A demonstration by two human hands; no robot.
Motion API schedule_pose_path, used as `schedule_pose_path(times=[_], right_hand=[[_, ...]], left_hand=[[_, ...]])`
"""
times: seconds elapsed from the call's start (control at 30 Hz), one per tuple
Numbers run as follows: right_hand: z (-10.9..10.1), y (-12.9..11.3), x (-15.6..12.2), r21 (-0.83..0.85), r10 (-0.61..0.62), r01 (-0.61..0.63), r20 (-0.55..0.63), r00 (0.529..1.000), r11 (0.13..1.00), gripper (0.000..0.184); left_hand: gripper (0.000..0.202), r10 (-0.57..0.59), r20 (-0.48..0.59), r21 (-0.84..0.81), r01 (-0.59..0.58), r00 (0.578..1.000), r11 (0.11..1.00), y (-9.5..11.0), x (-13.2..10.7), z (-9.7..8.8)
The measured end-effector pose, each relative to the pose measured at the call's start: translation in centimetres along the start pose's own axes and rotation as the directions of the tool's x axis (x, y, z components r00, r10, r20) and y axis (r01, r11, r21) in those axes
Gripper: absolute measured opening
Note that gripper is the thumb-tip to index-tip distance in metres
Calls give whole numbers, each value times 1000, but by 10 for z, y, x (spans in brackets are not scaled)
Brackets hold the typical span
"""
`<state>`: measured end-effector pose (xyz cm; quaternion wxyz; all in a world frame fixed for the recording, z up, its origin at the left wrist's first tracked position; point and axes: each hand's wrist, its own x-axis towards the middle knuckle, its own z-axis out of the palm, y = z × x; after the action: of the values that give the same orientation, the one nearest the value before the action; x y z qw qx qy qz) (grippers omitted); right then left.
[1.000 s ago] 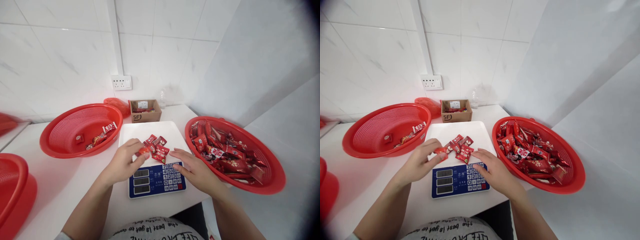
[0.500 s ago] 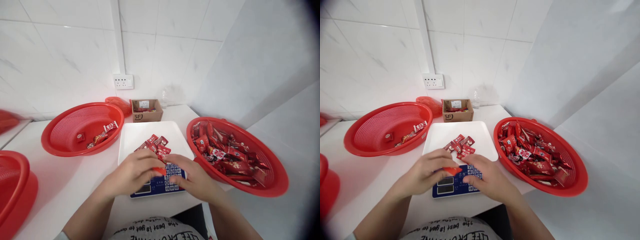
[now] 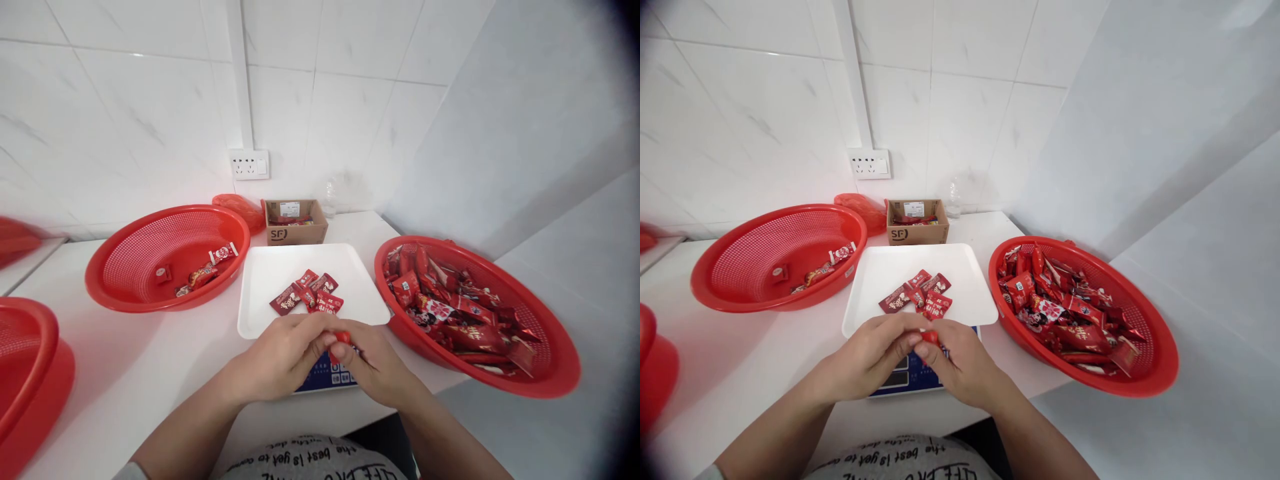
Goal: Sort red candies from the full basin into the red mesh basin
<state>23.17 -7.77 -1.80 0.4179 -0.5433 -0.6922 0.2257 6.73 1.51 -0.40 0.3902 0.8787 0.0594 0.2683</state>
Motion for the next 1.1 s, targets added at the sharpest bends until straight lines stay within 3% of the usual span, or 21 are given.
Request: schedule_pose_path(times=[0.07,0.13,0.27,0.37,0.5,0.63,0.77,0.93,1.1], right_hand=[[-1,-3,2,0,-5,5,-92,996,1000,48],[-4,-5,2,24,-4,8,-147,989,1000,46],[-8,-1,-2,65,45,-34,-175,984,997,47],[-7,5,-4,162,109,-70,-248,963,984,51],[-6,1,1,300,137,-51,-274,952,953,48],[-3,-13,9,338,84,-11,-204,975,941,35],[-1,-23,13,317,20,35,-168,986,948,35],[-3,-28,14,269,-42,89,-178,983,959,29],[1,-25,18,308,-96,153,-192,977,939,21]], left_hand=[[28,-87,-73,-110,79,993,991,0,-1,-1],[34,-169,-140,-328,115,976,938,-2,-2,-4],[53,-258,-95,-806,78,962,587,-1,-1,-19],[82,-306,-35,-892,108,951,439,3,-1,-31],[93,-320,-30,-867,134,947,479,9,-3,-37],[79,-268,-95,-808,83,959,584,8,-4,-34],[71,-306,-138,-796,79,942,601,6,-5,-31],[47,-368,-142,-875,57,919,481,7,-7,-35],[49,-371,-145,-956,-33,917,293,8,-7,-36]])
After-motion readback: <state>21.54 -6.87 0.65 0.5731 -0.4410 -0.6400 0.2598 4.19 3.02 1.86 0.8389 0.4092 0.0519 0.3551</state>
